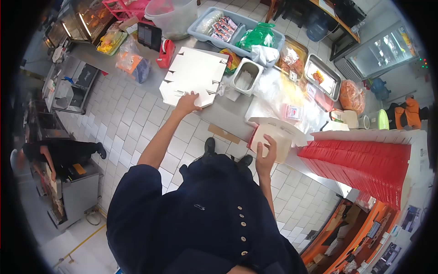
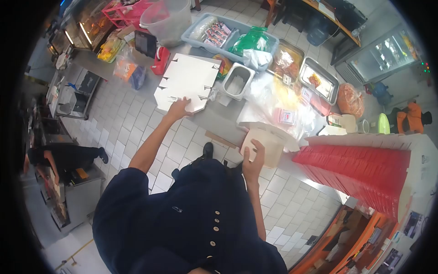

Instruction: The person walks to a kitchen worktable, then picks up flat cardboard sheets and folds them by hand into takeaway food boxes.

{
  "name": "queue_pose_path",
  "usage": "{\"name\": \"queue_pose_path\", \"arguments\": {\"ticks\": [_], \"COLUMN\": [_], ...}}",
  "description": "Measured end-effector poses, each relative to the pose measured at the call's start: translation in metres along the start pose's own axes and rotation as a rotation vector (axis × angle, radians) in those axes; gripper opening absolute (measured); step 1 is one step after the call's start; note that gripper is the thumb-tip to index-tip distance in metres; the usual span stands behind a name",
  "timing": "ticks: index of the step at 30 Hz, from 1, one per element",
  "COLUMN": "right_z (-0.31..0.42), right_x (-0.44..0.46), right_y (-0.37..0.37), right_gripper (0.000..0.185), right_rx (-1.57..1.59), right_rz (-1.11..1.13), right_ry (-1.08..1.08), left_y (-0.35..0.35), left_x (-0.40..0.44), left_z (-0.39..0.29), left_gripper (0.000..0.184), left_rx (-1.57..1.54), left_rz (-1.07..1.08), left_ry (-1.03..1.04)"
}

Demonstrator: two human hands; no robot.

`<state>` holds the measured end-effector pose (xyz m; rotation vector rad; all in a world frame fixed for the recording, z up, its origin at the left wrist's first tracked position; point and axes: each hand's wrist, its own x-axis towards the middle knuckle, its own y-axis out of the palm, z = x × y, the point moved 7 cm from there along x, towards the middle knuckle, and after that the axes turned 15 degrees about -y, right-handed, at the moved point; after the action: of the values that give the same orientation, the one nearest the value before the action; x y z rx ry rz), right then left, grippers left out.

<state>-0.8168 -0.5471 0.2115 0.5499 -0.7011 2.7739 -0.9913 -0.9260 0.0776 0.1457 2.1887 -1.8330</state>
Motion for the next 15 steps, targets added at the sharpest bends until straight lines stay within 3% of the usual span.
{"name": "queue_pose_path", "arguments": {"ticks": [2, 4, 5, 7, 8, 10, 11, 12, 13, 14, 15], "right_z": [-0.003, -0.006, -0.009, 0.001, 0.006, 0.020, 0.026, 0.029, 0.032, 0.027, 0.041], "right_x": [0.002, 0.004, 0.003, 0.017, 0.022, 0.034, 0.041, 0.045, 0.050, 0.057, 0.066], "right_y": [0.036, 0.075, 0.098, 0.139, 0.166, 0.215, 0.236, 0.247, 0.257, 0.252, 0.231], "right_gripper": [0.028, 0.028, 0.029, 0.035, 0.038, 0.041, 0.042, 0.043, 0.044, 0.042, 0.040], "right_rx": [0.155, 0.223, 0.291, 0.282, 0.396, 0.513, 0.633, 0.696, 0.760, 0.659, 0.505], "right_rz": [0.052, 0.147, 0.241, 0.296, 0.332, 0.356, 0.264, 0.218, 0.171, 0.167, 0.174], "right_ry": [0.031, 0.107, 0.186, 0.095, 0.178, 0.262, 0.335, 0.364, 0.391, 0.338, 0.161], "left_y": [-0.002, -0.009, -0.015, -0.053, -0.066, -0.119, -0.116, -0.127, -0.131, -0.116, -0.127], "left_x": [0.012, 0.020, 0.020, 0.005, -0.003, -0.059, -0.081, -0.111, -0.154, -0.159, -0.154], "left_z": [0.015, 0.020, 0.024, 0.018, 0.019, -0.001, -0.008, -0.025, -0.054, -0.054, -0.042], "left_gripper": [0.073, 0.050, 0.050, 0.032, 0.027, 0.026, 0.026, 0.030, 0.047, 0.064, 0.064], "left_rx": [-0.082, -0.348, -0.346, -0.421, -0.370, -0.612, -0.639, -0.601, -0.632, -0.618, -0.614], "left_rz": [0.089, 0.177, 0.175, 0.157, -0.094, -0.374, -0.340, -0.142, -0.202, -0.020, -0.028], "left_ry": [0.044, 0.262, 0.267, 0.118, 0.195, 0.139, 0.125, 0.078, 0.434, 0.514, 0.518]}}
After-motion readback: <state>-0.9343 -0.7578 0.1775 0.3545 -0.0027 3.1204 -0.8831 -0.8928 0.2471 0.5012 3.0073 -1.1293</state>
